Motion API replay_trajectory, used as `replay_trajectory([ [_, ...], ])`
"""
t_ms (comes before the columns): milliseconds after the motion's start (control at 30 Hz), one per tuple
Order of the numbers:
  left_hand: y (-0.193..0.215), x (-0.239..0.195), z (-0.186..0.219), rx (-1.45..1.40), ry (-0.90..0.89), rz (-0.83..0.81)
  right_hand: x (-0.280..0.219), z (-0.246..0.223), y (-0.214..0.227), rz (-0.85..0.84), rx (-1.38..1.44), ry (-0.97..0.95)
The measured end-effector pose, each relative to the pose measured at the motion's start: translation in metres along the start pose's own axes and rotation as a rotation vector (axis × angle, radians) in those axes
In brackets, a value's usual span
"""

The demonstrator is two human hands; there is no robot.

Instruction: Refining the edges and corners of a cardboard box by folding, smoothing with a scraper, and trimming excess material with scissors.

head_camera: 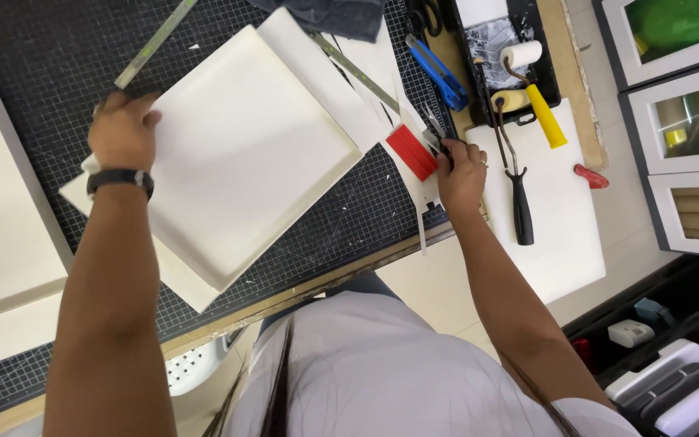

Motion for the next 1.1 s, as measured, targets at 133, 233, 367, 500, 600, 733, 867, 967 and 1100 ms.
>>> replay_trajectory([
  [133, 0.013, -0.044, -0.016, -0.044, 0.095, -0.049, -0.005, -0.019, 0.001, 0.172, 0.02, 0.126],
  [233, 0.015, -0.07, -0.024, -0.124, 0.165, 0.017, -0.006, -0.031, 0.001, 0.111, 0.012, 0.256],
  [367, 0.01, -0.092, -0.03, -0.182, 0.179, 0.031, 0.002, -0.033, -0.007, -0.033, -0.041, 0.187],
  [500, 0.01, -0.09, -0.03, -0.179, 0.191, 0.055, 0.032, -0.043, 0.004, -0.17, 0.286, 0.066],
  [600, 0.006, -0.091, -0.032, -0.137, 0.168, 0.071, 0.046, -0.048, 0.014, 0.016, 0.418, -0.185],
  [733, 0.028, -0.088, 0.0, 0.082, 0.008, 0.306, 0.023, -0.025, 0.004, 0.239, 0.111, 0.128],
  [867, 0.014, -0.091, 0.039, -0.046, -0.149, 0.219, -0.008, -0.011, -0.018, 0.11, -0.11, 0.093],
  [967, 0.006, -0.088, 0.071, -0.089, -0.232, 0.109, 0.001, 0.008, -0.035, 0.02, -0.152, -0.004],
  [1100, 0.013, -0.089, 0.088, -0.077, -0.116, -0.246, 0.011, 0.029, -0.044, -0.085, -0.126, -0.141],
])
Point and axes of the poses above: each hand's wrist, its own x-axis towards the middle knuckle, its own y-axis out of the back of the hand, z = x × y, the point moved 1 cm from there along x, towards the middle knuckle, and after that the axes turned 7 degrees about -z, right-handed, at the moved point
